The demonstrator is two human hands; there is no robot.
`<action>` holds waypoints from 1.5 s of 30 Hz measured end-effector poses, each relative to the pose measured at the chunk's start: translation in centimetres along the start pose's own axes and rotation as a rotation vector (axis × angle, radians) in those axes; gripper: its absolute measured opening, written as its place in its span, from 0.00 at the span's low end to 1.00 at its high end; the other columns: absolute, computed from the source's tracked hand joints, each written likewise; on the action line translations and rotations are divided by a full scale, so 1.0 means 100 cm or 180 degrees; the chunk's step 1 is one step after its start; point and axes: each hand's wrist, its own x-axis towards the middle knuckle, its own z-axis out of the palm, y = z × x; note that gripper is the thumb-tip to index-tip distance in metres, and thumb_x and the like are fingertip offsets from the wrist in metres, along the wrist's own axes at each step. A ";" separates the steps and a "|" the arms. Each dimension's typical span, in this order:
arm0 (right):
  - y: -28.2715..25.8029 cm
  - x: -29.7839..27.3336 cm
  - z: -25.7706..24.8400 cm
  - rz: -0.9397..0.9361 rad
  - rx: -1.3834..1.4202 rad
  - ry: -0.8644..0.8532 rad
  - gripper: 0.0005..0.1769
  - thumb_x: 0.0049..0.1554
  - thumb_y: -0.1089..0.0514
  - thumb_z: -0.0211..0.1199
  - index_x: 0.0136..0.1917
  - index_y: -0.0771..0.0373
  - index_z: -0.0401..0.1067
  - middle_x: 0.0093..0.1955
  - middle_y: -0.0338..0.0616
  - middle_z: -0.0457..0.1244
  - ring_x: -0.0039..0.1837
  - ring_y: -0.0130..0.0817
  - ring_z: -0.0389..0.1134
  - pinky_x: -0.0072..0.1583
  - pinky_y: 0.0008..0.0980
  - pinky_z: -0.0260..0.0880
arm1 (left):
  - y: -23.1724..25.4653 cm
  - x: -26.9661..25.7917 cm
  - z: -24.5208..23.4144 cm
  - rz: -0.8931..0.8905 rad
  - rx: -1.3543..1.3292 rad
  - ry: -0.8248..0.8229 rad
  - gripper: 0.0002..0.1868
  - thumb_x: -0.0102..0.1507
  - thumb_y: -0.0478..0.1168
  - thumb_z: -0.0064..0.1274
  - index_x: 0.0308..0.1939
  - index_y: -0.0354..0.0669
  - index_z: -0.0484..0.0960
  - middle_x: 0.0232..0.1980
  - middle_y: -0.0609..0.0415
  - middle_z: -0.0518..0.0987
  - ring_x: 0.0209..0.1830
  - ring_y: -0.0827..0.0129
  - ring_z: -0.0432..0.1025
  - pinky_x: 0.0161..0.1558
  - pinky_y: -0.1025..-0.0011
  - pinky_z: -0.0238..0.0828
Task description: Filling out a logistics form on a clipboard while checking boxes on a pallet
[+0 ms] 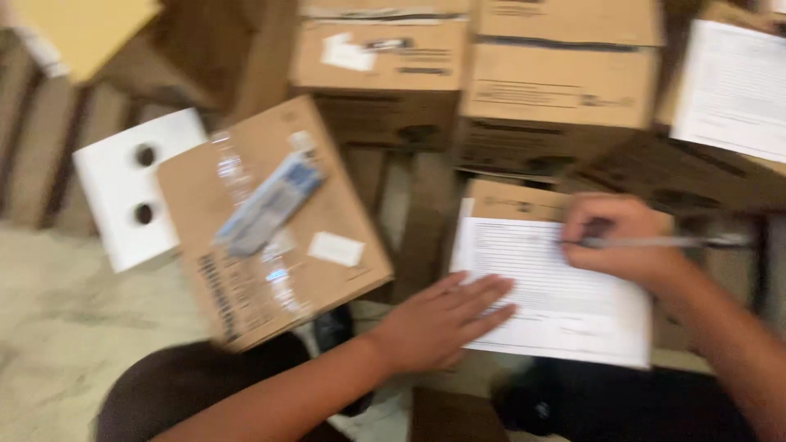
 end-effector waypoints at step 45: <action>-0.033 0.007 0.006 -0.0088 0.0117 0.0275 0.20 0.44 0.73 0.68 0.24 0.58 0.61 0.30 0.36 0.60 0.41 0.24 0.73 0.39 0.19 0.62 | 0.001 0.015 -0.002 0.0075 0.0127 -0.0016 0.57 0.53 0.58 0.64 0.81 0.46 0.54 0.84 0.45 0.52 0.83 0.56 0.51 0.78 0.56 0.47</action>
